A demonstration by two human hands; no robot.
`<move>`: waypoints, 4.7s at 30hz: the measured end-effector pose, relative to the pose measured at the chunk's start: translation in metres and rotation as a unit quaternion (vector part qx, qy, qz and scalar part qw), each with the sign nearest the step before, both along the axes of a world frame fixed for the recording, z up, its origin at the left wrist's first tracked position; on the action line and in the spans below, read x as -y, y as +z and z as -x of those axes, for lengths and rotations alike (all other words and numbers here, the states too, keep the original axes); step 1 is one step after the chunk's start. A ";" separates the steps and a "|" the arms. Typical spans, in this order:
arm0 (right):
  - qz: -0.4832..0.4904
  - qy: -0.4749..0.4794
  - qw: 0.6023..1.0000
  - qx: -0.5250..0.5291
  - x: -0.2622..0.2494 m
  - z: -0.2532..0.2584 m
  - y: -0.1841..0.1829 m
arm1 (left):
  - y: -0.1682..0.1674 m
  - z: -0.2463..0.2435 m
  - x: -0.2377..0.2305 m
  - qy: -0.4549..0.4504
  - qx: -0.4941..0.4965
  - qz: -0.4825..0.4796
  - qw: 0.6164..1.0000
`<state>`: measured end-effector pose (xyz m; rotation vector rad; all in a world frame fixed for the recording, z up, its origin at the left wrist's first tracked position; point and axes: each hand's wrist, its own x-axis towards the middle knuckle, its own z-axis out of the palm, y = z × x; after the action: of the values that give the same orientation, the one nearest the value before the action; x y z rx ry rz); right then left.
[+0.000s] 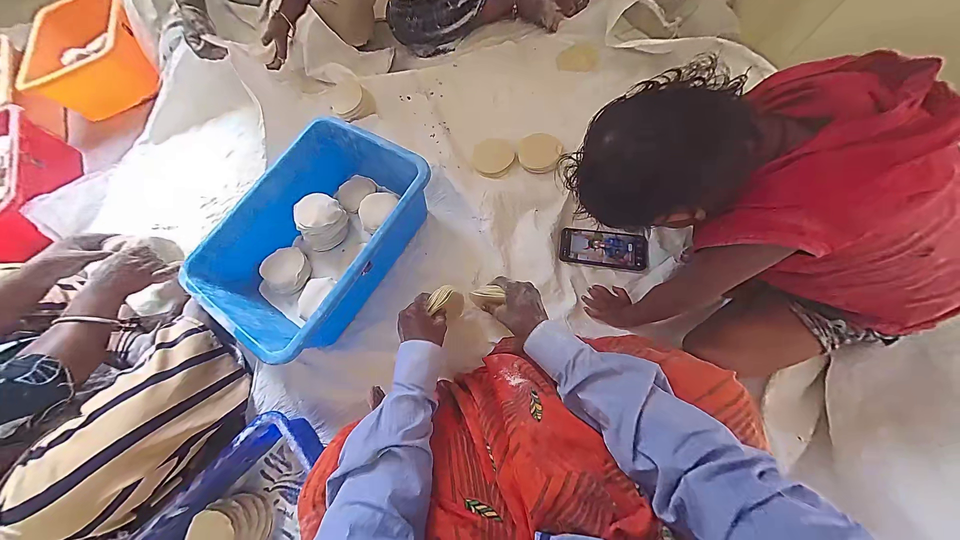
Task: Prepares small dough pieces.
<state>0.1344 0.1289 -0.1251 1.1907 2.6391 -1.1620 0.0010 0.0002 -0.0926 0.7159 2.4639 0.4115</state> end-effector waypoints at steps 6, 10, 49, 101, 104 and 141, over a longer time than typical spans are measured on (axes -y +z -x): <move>-0.006 -0.011 0.998 -0.057 -0.001 -0.002 -0.001 | -0.006 -0.002 0.002 0.051 0.011 -0.070 0.996; 0.004 0.010 1.000 0.024 -0.003 0.009 -0.012 | -0.017 0.004 -0.008 0.087 0.053 -0.024 0.995; -0.011 0.004 1.000 0.008 0.005 0.008 -0.010 | -0.009 -0.004 -0.011 0.070 0.060 0.009 0.996; -0.031 -0.008 0.999 -0.015 -0.008 0.011 -0.012 | -0.012 0.009 -0.015 0.023 0.058 0.050 0.997; -0.035 -0.037 0.996 -0.070 -0.006 0.004 -0.006 | 0.002 0.008 -0.006 0.032 0.040 0.009 0.999; -0.025 0.000 1.000 -0.001 -0.004 0.014 -0.020 | -0.020 0.006 -0.015 0.022 0.065 -0.016 0.997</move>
<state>0.1200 0.1329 -0.1455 1.1967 2.6853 -1.1043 -0.0045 0.0150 -0.1129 0.6283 2.3582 0.5005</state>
